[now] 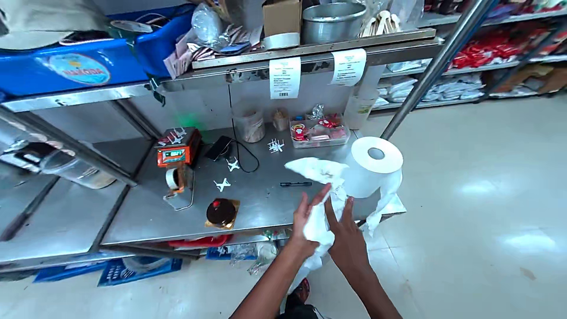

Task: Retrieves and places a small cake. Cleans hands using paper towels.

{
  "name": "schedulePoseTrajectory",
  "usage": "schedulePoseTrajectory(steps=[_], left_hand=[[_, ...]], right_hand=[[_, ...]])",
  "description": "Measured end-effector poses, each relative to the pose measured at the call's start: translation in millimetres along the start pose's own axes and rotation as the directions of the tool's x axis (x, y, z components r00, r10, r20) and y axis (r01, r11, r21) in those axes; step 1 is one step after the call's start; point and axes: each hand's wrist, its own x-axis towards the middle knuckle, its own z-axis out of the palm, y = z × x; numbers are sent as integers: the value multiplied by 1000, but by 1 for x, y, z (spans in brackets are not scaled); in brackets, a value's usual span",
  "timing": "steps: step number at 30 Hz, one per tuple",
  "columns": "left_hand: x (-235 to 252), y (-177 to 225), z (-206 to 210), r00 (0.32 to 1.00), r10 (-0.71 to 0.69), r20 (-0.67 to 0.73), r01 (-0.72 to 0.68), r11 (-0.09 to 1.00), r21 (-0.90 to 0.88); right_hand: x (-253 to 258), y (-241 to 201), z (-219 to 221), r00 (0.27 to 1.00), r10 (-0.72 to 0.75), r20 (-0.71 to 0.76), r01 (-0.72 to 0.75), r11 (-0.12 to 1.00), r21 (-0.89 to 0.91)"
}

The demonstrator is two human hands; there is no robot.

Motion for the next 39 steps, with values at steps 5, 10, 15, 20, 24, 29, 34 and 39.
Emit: schedulePoseTrajectory(steps=[5, 10, 15, 20, 24, 29, 34, 39], left_hand=[[0, -19, -3, 985, 107, -134, -20, 848, 529], [-22, -15, -19, 994, -65, -91, 96, 911, 401], [-55, -2, -36, 997, -73, -34, 81, 896, 437], [-104, -24, -29, 978, -138, 157, 120, 986, 116], [-109, -63, 15, 999, 33, 26, -41, 912, 408], [-82, -60, 20, 982, 169, -86, -66, 728, 683], [-46, -60, 12, 982, 162, -94, -40, 672, 740], [-51, -60, 56, 986, -126, -106, 145, 972, 186]], right_hand=[[-27, -34, -17, 923, 155, 351, -177, 984, 33], [-43, -33, -23, 755, -70, 652, -222, 909, 354], [-96, -21, -48, 815, -205, 542, -404, 470, 785], [-125, -27, -42, 989, 42, -142, 143, -39, 989], [-108, -29, -3, 959, 260, -117, 211, -375, 903], [-99, -26, -6, 975, 215, 51, 80, -561, 824], [-103, 5, -54, 993, 53, 109, -93, -250, 964], [-69, 65, -29, 896, -173, -410, 314, 898, 307]])
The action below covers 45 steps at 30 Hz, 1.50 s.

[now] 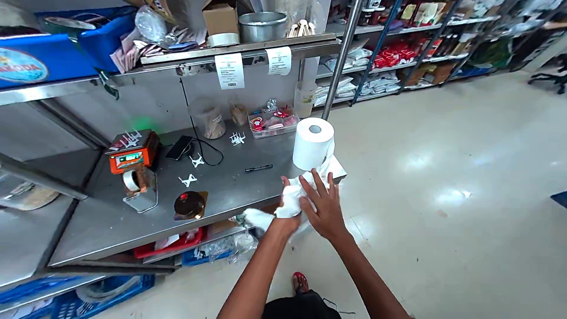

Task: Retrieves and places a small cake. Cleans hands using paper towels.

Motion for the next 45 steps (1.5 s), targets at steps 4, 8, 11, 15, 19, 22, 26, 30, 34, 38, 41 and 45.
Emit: schedulePoseTrajectory(steps=[4, 8, 11, 15, 19, 22, 26, 30, 34, 38, 41, 45], left_hand=[[-15, -10, 36, 976, -106, 192, 62, 973, 222], [-10, -11, 43, 943, -78, 324, -81, 889, 451], [-7, -6, 37, 941, -22, 336, -153, 861, 485], [-2, -26, 20, 851, 321, 415, -436, 873, 219], [2, -31, 35, 880, 433, 194, -475, 801, 365], [2, -6, 22, 897, 435, 75, -422, 794, 437], [3, -6, 17, 885, 462, -54, -398, 812, 426], [23, -5, 5, 857, 515, -21, -423, 726, 543], [10, 15, -6, 753, 500, 427, -597, 249, 762], [10, 12, 3, 735, 580, 352, -622, 368, 692], [-3, -8, 22, 936, 348, -54, -307, 882, 358], [-29, -38, 50, 972, 217, -94, -211, 975, 75]], right_hand=[[15, 51, 10, 941, -110, -320, 95, 993, -63], [40, 41, -28, 947, 309, -89, -285, 934, 214], [64, 50, -46, 854, 520, -31, -492, 824, 281], [76, 60, -69, 738, 600, -308, -491, 791, 364], [23, -21, -8, 892, 421, -167, -295, 819, 492], [-9, -57, 6, 898, 366, 246, -415, 513, 752], [-26, -62, -8, 870, 334, 363, -478, 392, 786], [-19, -35, -25, 865, 190, 465, -489, 532, 692], [-2, -25, -64, 791, 136, 597, -559, 558, 613], [8, -46, -81, 817, 338, 467, -577, 483, 659], [9, -40, -55, 898, 413, 151, -231, 151, 961], [4, -34, -21, 899, 434, 59, 16, -169, 986]])
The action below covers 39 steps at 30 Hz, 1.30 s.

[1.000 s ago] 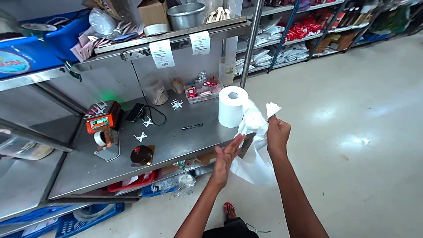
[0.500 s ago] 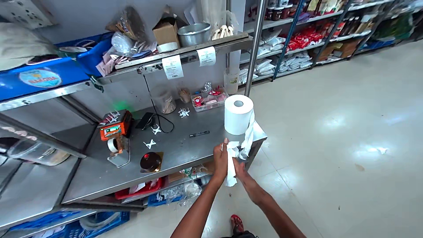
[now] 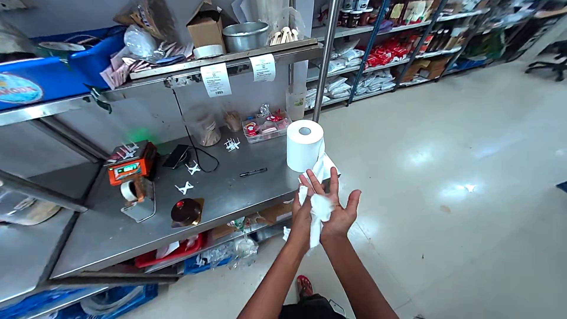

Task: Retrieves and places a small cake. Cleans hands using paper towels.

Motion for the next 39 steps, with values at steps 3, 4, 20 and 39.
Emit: schedulePoseTrajectory(steps=[3, 4, 20, 39], left_hand=[[2, -2, -4, 997, 62, 35, -67, 981, 182], [2, -2, -7, 998, 53, 42, -61, 975, 213], [-12, 12, -13, 948, -310, 69, 294, 940, 175], [-21, 24, -21, 977, 181, -114, -133, 931, 339]], right_hand=[[-14, 13, 4, 995, -101, 19, 103, 974, -203], [-17, 15, 4, 993, -113, 32, 117, 955, -274], [11, 43, -40, 921, -222, 320, 337, 42, -941], [4, 57, -6, 994, -84, 75, 108, 512, -852]])
